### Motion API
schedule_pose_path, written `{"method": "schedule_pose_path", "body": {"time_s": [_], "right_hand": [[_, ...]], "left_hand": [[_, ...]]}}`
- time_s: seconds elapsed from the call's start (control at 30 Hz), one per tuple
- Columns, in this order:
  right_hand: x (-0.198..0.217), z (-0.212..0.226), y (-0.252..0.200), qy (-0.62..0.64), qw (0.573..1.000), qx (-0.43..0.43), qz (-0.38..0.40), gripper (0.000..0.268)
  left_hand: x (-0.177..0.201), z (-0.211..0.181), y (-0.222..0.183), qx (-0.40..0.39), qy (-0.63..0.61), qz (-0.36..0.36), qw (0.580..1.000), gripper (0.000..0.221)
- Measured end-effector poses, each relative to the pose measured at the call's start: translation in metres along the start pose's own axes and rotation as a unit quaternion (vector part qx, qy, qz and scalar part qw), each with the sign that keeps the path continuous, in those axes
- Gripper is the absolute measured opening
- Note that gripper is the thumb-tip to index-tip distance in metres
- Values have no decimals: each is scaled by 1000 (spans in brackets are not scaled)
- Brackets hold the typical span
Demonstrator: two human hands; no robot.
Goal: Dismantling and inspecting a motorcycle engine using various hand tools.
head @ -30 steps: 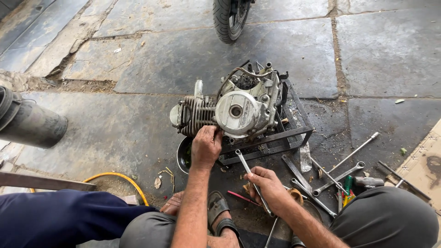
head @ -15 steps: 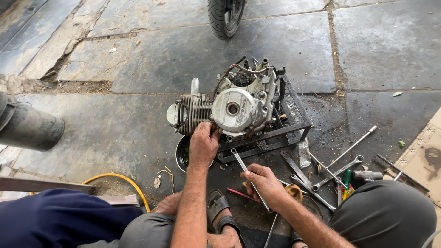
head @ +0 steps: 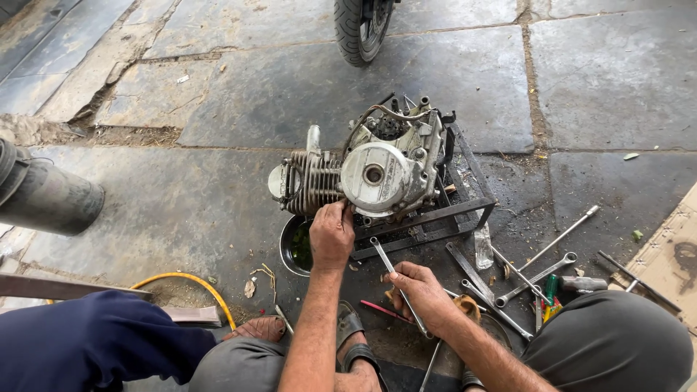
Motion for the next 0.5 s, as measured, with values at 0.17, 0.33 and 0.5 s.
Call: {"method": "schedule_pose_path", "body": {"time_s": [0.17, 0.33, 0.5], "right_hand": [[-2, 1, 0, -6, 1000, 6, 0, 32], [5, -4, 4, 6, 1000, 7, -4, 33], [5, -2, 2, 9, 1000, -1, -4, 31]], "left_hand": [[27, -24, 20, 14, -79, 5, 997, 20], [16, -12, 6, -10, -109, -28, 994, 21], [3, 15, 3, 80, -85, -10, 993, 15]]}}
Point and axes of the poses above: each hand's wrist, its own y-axis towards the middle knuckle, its own x-axis out of the back of the hand, z = x × y, the point moved 9 cm from there along y, towards the middle knuckle, and after that the axes turned 6 degrees about -y, right-handed, at the moved point
